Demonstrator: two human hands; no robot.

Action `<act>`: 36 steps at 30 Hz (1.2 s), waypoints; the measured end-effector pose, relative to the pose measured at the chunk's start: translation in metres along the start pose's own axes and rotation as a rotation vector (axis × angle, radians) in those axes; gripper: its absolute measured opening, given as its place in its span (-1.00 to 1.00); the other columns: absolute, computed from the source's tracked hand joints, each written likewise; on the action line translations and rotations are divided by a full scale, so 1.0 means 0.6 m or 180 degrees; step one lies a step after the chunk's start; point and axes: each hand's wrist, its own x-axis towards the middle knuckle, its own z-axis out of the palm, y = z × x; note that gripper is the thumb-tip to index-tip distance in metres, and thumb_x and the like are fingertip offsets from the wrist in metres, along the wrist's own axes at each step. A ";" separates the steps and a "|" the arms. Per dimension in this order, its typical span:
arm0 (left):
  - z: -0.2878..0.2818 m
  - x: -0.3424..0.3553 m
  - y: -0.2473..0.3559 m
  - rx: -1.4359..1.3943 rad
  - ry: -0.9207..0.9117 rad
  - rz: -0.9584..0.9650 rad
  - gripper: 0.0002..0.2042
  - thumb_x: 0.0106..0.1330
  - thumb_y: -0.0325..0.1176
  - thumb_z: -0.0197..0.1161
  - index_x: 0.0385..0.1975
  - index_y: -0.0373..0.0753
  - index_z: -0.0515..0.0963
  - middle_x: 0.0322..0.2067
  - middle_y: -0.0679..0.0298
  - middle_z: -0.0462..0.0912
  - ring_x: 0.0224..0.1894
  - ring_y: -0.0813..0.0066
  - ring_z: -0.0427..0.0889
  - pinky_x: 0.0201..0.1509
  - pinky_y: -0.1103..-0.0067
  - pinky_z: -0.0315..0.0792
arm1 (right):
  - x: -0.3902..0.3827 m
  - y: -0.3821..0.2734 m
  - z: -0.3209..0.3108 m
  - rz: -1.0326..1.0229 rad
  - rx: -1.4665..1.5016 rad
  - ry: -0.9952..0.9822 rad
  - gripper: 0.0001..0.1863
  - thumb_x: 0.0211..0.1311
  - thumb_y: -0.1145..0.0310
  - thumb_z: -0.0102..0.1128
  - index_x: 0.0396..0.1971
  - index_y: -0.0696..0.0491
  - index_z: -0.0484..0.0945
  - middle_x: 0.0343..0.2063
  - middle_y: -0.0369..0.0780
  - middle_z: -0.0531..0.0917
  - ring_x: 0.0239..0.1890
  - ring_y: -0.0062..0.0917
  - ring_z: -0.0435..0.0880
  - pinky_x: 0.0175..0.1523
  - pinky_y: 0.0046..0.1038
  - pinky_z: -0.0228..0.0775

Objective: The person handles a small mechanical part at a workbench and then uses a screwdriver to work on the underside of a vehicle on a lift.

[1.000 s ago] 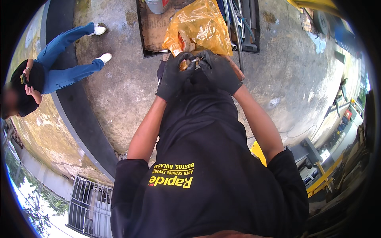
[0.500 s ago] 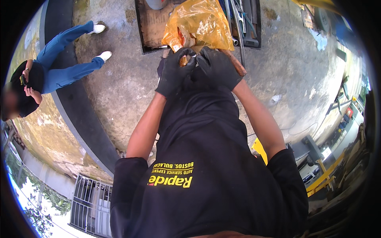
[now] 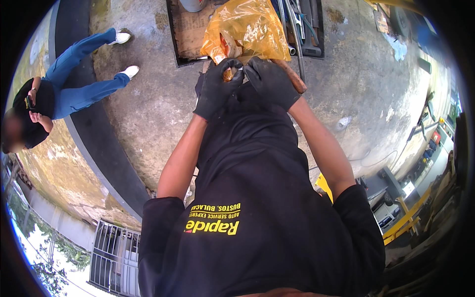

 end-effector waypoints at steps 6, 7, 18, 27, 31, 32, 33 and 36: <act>-0.001 -0.001 -0.015 0.0180 0.0055 0.0255 -0.77 0.32 -0.46 0.38 -0.05 -0.33 0.64 -0.14 0.19 0.71 -0.07 0.49 0.68 0.08 0.51 0.52 | 0.004 -0.016 -0.011 0.0539 0.0089 -0.0209 -0.71 0.33 0.29 0.21 -0.08 0.16 0.63 -0.28 -0.04 0.69 -0.16 -0.11 0.70 -0.10 -0.10 0.52; -0.001 0.000 -0.014 0.0175 0.0064 0.0221 -0.77 0.32 -0.46 0.38 -0.05 -0.32 0.65 -0.15 0.19 0.71 -0.07 0.49 0.67 0.08 0.51 0.52 | 0.003 -0.011 -0.002 0.0432 0.0361 0.0175 -0.73 0.35 0.29 0.20 -0.10 0.16 0.63 -0.28 -0.03 0.69 -0.16 -0.10 0.69 -0.09 -0.10 0.51; 0.004 0.000 -0.004 0.0011 0.0170 0.0039 -0.79 0.29 -0.44 0.36 -0.12 -0.34 0.64 -0.24 0.11 0.73 -0.15 0.33 0.71 0.02 0.45 0.52 | 0.009 -0.004 -0.002 0.0744 0.0513 -0.0176 -0.75 0.39 0.28 0.18 -0.12 0.15 0.61 -0.24 0.03 0.71 -0.10 -0.04 0.70 0.01 -0.17 0.50; 0.003 0.000 0.001 0.0031 0.0153 0.0092 -0.79 0.30 -0.42 0.37 -0.12 -0.35 0.63 -0.22 0.10 0.73 -0.14 0.33 0.71 0.03 0.45 0.51 | -0.001 -0.004 0.004 0.0260 0.0797 0.0621 -0.73 0.39 0.27 0.24 -0.04 0.11 0.63 -0.27 -0.06 0.75 -0.19 -0.10 0.73 -0.08 -0.21 0.52; 0.000 0.001 -0.002 0.0229 0.0088 0.0033 -0.79 0.30 -0.45 0.39 -0.10 -0.31 0.67 -0.15 0.18 0.71 -0.04 0.44 0.68 0.09 0.49 0.51 | 0.002 0.006 0.009 0.0327 0.0837 0.0421 -0.77 0.36 0.33 0.24 -0.08 0.12 0.63 -0.27 -0.06 0.74 -0.18 -0.11 0.73 -0.07 -0.22 0.52; 0.001 0.001 -0.007 0.0273 0.0115 0.0050 -0.79 0.31 -0.45 0.39 -0.10 -0.31 0.67 -0.15 0.18 0.71 -0.04 0.44 0.68 0.09 0.49 0.52 | 0.003 0.009 0.011 0.0321 0.0887 0.0407 -0.77 0.35 0.34 0.24 -0.09 0.12 0.63 -0.27 -0.06 0.74 -0.18 -0.11 0.73 -0.08 -0.22 0.52; 0.002 0.002 -0.007 0.0314 0.0142 0.0067 -0.79 0.31 -0.45 0.39 -0.10 -0.31 0.67 -0.15 0.19 0.71 -0.04 0.45 0.68 0.09 0.49 0.52 | 0.003 0.010 0.011 0.0316 0.0935 0.0394 -0.78 0.34 0.35 0.24 -0.10 0.12 0.63 -0.28 -0.06 0.74 -0.18 -0.11 0.73 -0.08 -0.22 0.52; 0.002 0.000 -0.005 0.0146 0.0136 0.0002 -0.79 0.31 -0.45 0.39 -0.09 -0.32 0.67 -0.15 0.19 0.71 -0.04 0.44 0.68 0.09 0.49 0.52 | 0.004 0.006 0.012 0.0289 0.0884 0.0488 -0.78 0.33 0.36 0.25 -0.11 0.13 0.63 -0.27 -0.05 0.74 -0.17 -0.10 0.73 -0.08 -0.23 0.52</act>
